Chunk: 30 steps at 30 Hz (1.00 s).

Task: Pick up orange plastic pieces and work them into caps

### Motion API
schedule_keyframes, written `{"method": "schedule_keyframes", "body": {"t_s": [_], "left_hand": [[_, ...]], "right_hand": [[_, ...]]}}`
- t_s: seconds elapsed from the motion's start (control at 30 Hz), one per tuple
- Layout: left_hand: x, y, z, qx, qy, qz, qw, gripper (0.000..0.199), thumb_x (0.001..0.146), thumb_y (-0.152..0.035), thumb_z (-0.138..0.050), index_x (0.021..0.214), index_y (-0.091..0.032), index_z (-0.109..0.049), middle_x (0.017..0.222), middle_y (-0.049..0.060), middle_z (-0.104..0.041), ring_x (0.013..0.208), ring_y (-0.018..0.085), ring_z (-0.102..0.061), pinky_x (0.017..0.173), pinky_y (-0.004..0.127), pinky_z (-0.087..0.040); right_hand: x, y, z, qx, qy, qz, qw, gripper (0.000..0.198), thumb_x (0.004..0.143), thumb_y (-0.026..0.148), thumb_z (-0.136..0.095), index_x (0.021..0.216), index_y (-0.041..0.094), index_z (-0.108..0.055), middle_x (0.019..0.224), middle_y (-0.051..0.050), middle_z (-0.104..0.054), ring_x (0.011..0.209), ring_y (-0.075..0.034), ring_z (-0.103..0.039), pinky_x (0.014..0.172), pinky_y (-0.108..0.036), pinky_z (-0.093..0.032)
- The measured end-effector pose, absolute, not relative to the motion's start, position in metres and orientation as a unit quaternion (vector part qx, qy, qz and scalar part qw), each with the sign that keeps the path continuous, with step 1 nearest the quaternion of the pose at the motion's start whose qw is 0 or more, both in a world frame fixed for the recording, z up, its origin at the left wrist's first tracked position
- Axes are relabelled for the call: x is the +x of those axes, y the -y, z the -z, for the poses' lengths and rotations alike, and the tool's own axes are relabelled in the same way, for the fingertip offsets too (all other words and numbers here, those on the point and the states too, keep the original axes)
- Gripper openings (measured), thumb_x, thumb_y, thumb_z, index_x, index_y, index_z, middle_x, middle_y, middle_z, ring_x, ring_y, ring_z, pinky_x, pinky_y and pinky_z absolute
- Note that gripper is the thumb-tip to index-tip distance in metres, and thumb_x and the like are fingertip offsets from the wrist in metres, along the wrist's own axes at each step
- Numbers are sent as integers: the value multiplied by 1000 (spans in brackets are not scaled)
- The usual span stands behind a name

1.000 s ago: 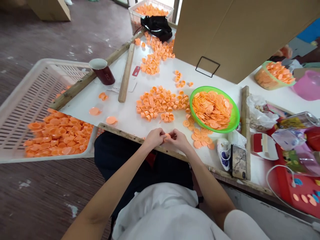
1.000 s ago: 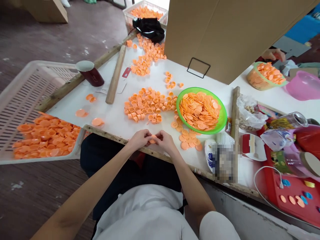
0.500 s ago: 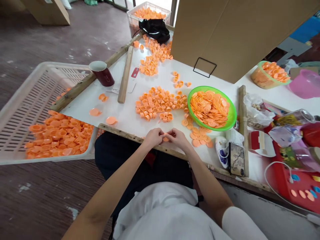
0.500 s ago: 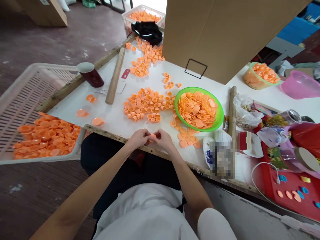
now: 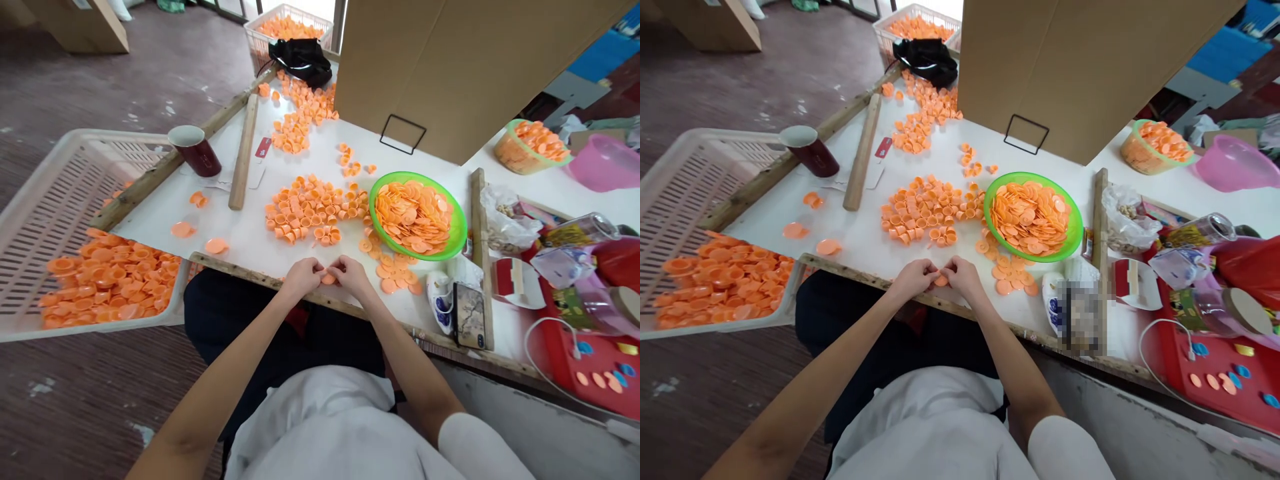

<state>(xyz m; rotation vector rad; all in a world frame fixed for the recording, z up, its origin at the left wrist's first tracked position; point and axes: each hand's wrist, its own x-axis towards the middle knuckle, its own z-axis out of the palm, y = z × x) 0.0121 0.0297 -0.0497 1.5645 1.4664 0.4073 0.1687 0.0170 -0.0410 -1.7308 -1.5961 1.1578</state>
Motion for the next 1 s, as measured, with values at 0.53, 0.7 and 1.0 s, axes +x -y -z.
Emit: {"method": "schedule_keyframes", "body": {"t_s": [0.53,0.7,1.0], "left_hand": [[-31,-48,19,678,-681,-248,124,26,80,-18,-56,105,-18,-61,104,12,-54,102,29,-55,92,40,-47],[-30,-72,45,679,-689,-221,125,34,79,-22,-62,112,-15,-58,108,14,-55,107,32,-54,92,43,-46],[-5,-19,29,605,-598,-332,408,30,74,-13,-60,103,-18,-62,95,4,-59,84,15,-61,77,29,-56]], "right_hand": [[224,-37,45,-706,672,-129,179,31,81,15,-56,111,20,-64,114,-13,-61,93,-26,-61,73,-35,-45],[229,-27,36,-685,669,-153,243,22,88,23,-49,99,20,-68,99,-10,-67,84,-24,-62,76,-36,-46],[214,-4,48,-625,504,-419,424,25,85,41,-56,93,19,-67,80,-3,-65,67,-14,-56,62,-27,-48]]}}
